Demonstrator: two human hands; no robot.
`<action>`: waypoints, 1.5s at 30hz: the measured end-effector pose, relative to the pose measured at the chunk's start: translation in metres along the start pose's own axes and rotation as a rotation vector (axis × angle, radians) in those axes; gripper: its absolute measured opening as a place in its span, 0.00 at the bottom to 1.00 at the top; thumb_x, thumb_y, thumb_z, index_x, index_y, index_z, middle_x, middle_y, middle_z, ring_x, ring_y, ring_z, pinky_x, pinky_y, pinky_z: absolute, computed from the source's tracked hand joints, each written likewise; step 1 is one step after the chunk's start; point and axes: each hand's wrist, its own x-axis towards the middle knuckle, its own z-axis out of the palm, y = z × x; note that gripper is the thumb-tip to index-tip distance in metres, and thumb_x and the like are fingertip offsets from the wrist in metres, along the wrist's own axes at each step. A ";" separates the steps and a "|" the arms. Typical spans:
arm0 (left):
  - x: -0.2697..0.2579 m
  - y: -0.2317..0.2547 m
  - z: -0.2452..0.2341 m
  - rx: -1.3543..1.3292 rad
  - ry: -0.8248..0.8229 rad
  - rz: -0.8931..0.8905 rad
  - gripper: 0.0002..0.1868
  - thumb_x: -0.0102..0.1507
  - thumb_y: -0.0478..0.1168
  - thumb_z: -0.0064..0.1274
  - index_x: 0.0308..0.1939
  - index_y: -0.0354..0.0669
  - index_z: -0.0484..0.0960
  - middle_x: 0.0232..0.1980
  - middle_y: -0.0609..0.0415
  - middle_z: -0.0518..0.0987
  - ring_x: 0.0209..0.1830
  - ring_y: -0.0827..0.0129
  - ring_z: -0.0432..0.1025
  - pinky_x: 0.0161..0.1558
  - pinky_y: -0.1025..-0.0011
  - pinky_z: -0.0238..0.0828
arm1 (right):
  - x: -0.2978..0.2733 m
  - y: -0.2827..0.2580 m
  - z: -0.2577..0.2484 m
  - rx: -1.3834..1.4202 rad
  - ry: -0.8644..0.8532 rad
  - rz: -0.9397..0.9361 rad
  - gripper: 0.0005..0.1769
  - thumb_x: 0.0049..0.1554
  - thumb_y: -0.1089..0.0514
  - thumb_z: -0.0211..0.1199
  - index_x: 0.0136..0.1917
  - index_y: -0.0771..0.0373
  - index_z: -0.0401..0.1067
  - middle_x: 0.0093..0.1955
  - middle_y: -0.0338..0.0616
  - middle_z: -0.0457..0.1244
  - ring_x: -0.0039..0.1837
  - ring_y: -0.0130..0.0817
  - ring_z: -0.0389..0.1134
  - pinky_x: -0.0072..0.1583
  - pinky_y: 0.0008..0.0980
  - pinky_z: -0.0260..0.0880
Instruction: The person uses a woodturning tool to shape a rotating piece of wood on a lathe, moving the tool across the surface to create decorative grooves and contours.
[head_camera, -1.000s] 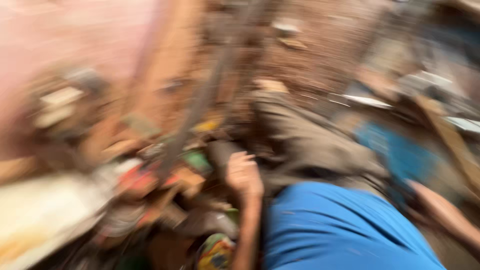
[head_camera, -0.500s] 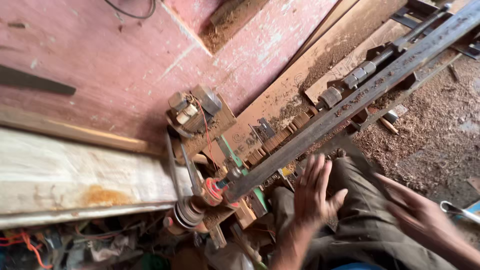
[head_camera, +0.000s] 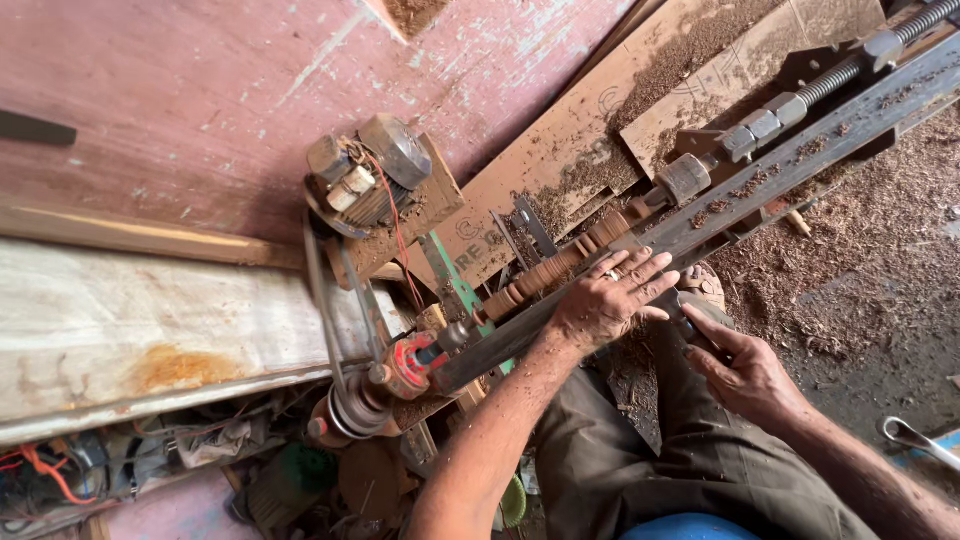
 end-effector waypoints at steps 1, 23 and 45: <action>0.001 0.001 -0.003 0.003 0.022 -0.016 0.32 0.63 0.62 0.54 0.70 0.62 0.75 0.73 0.59 0.74 0.73 0.63 0.72 0.79 0.60 0.63 | 0.000 -0.003 -0.002 -0.013 0.003 -0.004 0.33 0.61 0.52 0.62 0.78 0.38 0.62 0.28 0.37 0.61 0.28 0.24 0.55 0.30 0.31 0.58; 0.012 0.006 -0.030 -0.066 0.029 -0.047 0.29 0.63 0.57 0.57 0.66 0.53 0.80 0.69 0.56 0.78 0.72 0.61 0.72 0.76 0.58 0.64 | -0.002 -0.015 -0.001 -0.009 0.009 0.015 0.34 0.60 0.55 0.63 0.78 0.42 0.61 0.28 0.35 0.61 0.28 0.22 0.55 0.30 0.29 0.58; -0.004 0.006 -0.031 -0.147 0.061 -0.096 0.28 0.63 0.56 0.57 0.65 0.54 0.81 0.68 0.58 0.79 0.71 0.61 0.73 0.72 0.64 0.69 | -0.011 -0.026 0.015 0.014 0.021 0.045 0.33 0.60 0.56 0.62 0.77 0.43 0.61 0.27 0.37 0.65 0.25 0.23 0.58 0.26 0.29 0.59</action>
